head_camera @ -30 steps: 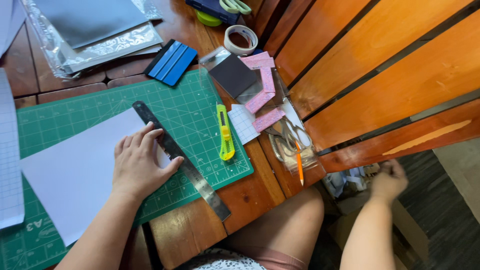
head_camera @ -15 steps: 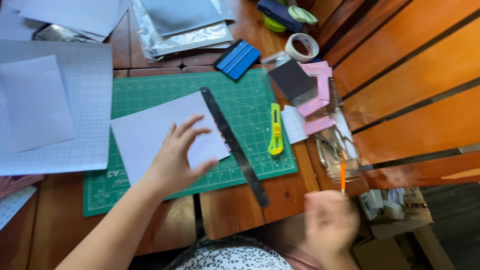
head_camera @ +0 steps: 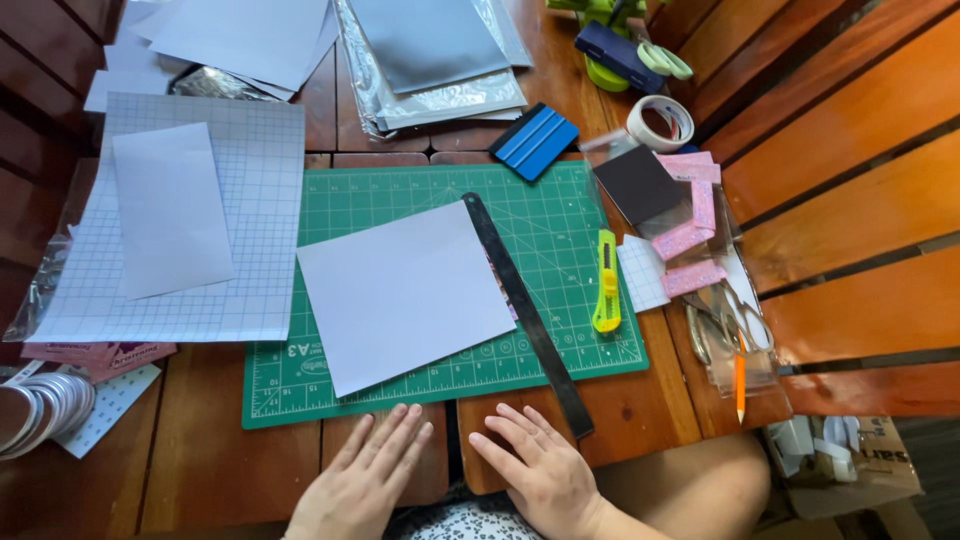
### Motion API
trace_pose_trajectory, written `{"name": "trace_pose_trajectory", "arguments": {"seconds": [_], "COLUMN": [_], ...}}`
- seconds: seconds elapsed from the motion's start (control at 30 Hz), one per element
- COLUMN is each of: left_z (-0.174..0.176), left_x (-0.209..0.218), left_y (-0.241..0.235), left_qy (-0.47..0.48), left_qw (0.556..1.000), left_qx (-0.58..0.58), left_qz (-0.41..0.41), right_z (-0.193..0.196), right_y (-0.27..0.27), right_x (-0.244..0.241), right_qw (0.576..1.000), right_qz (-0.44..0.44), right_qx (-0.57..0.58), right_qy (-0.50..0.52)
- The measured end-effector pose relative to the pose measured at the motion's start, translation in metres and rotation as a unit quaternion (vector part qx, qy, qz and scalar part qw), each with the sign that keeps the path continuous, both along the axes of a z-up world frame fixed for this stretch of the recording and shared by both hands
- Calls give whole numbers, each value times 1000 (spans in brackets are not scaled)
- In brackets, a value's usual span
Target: The person uses a metal ruler and a yellow utility knife to trim a white sheet of paper on a green cutting mat. They repeatedly measure, align, and cut the paper, then place a small pink patterned paper on top and trim it as well.
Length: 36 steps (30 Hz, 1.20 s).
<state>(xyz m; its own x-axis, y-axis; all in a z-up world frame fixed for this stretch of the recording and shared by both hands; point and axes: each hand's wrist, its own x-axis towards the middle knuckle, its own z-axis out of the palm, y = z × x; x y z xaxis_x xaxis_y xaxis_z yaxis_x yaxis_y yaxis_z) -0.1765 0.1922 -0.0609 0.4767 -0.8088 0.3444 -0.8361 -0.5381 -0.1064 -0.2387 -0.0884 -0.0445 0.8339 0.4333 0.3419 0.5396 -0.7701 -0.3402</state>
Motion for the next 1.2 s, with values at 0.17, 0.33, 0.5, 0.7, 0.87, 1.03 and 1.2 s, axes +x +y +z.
{"name": "trace_pose_trajectory", "arguments": {"seconds": [0.17, 0.33, 0.5, 0.7, 0.87, 1.03, 1.2], "left_z": [-11, -22, -26, -9, -3, -11, -11], "left_x": [-2, -3, -5, -6, -5, -12, -13], "left_y": [-3, -10, -11, -15, -14, -16, -17], "left_qy": [-9, -8, 3, 25, 16, 18, 21], "left_qw": [1000, 1000, 1000, 999, 1000, 1000, 1000], "left_qx": [10, 19, 25, 18, 13, 15, 9], "left_qz": [-5, -6, -8, -9, -8, 9, 20], "right_z": [-2, 5, 2, -3, -4, -3, -6], "right_y": [3, 11, 11, 19, 19, 23, 26], "right_x": [-1, 3, 2, 0, 0, 0, -3], "right_qw": [1000, 999, 999, 1000, 1000, 999, 999], "right_qz": [-8, -33, -30, -22, -17, -12, -25], "right_qx": [-5, -9, 4, 11, -1, -7, -1], "right_qy": [-8, -40, -36, -14, -9, -32, -44]}}
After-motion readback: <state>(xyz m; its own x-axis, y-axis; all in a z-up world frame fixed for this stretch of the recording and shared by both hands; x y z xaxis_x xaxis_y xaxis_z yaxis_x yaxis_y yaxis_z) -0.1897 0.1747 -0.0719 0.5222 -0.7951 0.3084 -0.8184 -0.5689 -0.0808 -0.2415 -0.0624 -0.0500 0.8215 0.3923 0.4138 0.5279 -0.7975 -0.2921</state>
